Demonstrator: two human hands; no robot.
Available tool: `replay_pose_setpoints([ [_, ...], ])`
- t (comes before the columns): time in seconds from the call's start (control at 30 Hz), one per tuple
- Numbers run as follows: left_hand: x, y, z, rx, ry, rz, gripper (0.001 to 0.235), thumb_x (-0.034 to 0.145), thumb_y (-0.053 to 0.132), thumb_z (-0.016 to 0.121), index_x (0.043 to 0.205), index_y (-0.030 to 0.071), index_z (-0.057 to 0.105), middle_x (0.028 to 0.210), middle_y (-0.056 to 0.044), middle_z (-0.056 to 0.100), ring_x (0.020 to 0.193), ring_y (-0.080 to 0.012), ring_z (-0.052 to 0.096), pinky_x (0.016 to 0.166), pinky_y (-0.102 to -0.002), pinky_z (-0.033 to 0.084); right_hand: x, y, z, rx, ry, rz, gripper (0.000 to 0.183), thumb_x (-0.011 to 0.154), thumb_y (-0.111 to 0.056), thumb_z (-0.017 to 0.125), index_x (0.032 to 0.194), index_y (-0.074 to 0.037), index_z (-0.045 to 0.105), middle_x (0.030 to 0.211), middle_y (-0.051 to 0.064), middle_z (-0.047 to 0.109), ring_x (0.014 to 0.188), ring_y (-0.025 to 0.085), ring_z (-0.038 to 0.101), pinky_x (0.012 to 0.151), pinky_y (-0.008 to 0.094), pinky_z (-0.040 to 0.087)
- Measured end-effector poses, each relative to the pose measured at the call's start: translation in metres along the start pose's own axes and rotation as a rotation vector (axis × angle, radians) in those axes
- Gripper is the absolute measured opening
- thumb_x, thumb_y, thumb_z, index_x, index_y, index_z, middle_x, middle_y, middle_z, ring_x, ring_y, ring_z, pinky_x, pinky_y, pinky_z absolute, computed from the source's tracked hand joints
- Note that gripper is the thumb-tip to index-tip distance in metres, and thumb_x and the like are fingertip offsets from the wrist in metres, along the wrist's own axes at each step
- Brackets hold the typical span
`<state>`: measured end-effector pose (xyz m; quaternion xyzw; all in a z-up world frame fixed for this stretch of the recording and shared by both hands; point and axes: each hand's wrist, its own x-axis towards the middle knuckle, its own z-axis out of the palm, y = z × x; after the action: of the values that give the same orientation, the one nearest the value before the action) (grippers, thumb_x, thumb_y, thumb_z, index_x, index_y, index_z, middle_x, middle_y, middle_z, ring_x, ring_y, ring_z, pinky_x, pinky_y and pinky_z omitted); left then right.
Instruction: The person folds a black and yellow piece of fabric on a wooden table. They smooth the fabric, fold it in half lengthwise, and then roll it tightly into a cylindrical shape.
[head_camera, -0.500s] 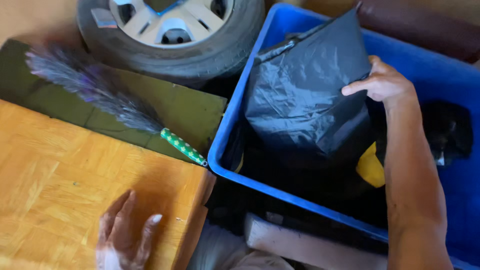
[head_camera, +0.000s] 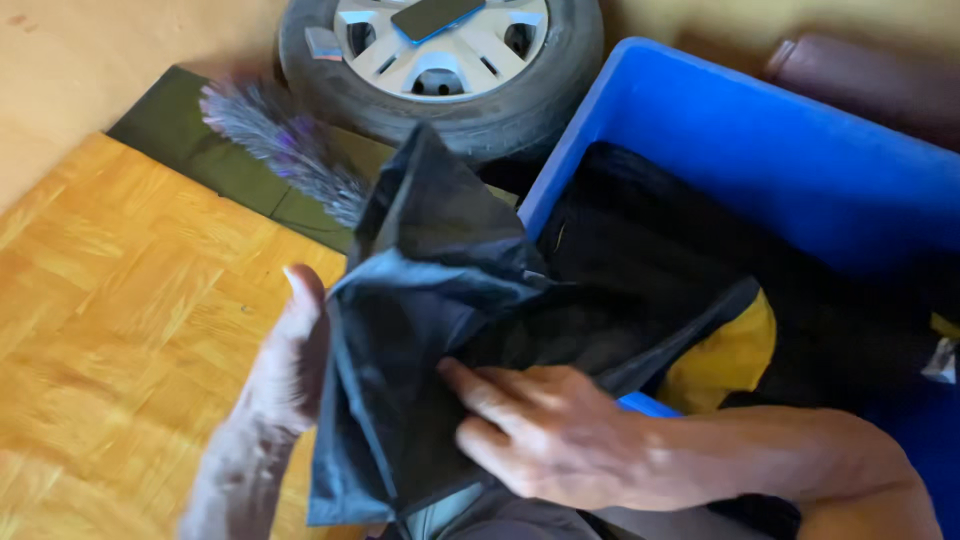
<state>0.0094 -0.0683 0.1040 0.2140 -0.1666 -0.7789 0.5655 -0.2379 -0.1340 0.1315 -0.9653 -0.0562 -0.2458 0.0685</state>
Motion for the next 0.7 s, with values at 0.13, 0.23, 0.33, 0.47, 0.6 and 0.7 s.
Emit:
replay_pose_setpoints([
  [0.13, -0.028, 0.017, 0.015, 0.491, 0.107, 0.181, 0.092, 0.08, 0.067, 0.068, 0.138, -0.005, 0.057, 0.132, -0.022, 0.07, 0.114, -0.0289, 0.069, 0.096, -0.047, 0.059, 0.004, -0.024, 0.031, -0.142, 0.052, 0.002, 0.025, 0.103, -0.006, 0.048, 0.08, -0.006, 0.058, 0.126, 0.032, 0.068, 0.088, 0.036, 0.07, 0.065, 0.042, 0.056],
  [0.23, -0.04, 0.019, 0.041, 0.9, 0.278, 0.142, 0.155, 0.04, 0.09, 0.083, 0.161, 0.009, 0.03, 0.154, -0.017, 0.058, 0.132, -0.0231, 0.061, 0.101, -0.04, 0.054, 0.004, -0.031, 0.046, -0.211, 0.047, 0.021, 0.026, 0.101, -0.01, 0.052, 0.076, -0.01, 0.058, 0.126, 0.03, 0.069, 0.089, 0.035, 0.072, 0.064, 0.037, 0.055],
  [0.33, -0.042, -0.003, 0.051, 1.024, 0.986, -0.14, 0.103, 0.056, 0.01, 0.089, 0.151, 0.022, 0.051, 0.114, -0.008, 0.082, 0.102, -0.0155, 0.071, 0.095, -0.03, 0.054, 0.003, -0.039, 0.056, -0.225, 0.072, 0.022, 0.026, 0.101, -0.008, 0.053, 0.075, -0.009, 0.057, 0.129, 0.03, 0.068, 0.088, 0.035, 0.068, 0.067, 0.039, 0.056],
  [0.47, -0.062, -0.022, -0.017, 1.11, 0.824, 0.385, 0.02, 0.077, 0.008, 0.089, 0.086, 0.006, 0.071, 0.075, 0.0, 0.07, 0.069, -0.0068, 0.059, 0.061, -0.023, 0.048, 0.008, -0.045, 0.056, -0.231, 0.053, 0.009, 0.023, 0.104, -0.009, 0.05, 0.083, -0.007, 0.059, 0.128, 0.03, 0.067, 0.092, 0.036, 0.071, 0.068, 0.039, 0.055],
  [0.6, -0.088, -0.031, -0.05, 0.998, 0.816, 0.563, 0.017, 0.081, 0.006, 0.086, 0.083, 0.01, 0.07, 0.074, 0.005, 0.067, 0.065, -0.0019, 0.054, 0.057, -0.019, 0.045, 0.01, -0.051, 0.053, -0.258, 0.064, -0.018, 0.017, 0.103, -0.003, 0.049, 0.099, -0.001, 0.066, 0.131, 0.031, 0.063, 0.096, 0.036, 0.07, 0.088, 0.043, 0.059],
  [0.7, -0.126, -0.025, -0.066, 0.99, 0.932, 0.589, 0.015, 0.08, 0.007, 0.087, 0.085, 0.011, 0.073, 0.076, 0.004, 0.07, 0.066, -0.0027, 0.055, 0.059, -0.019, 0.043, 0.002, -0.05, 0.048, -0.346, 0.011, 0.026, 0.023, 0.103, -0.007, 0.048, 0.115, 0.0, 0.066, 0.126, 0.026, 0.066, 0.104, 0.035, 0.069, 0.094, 0.044, 0.056],
])
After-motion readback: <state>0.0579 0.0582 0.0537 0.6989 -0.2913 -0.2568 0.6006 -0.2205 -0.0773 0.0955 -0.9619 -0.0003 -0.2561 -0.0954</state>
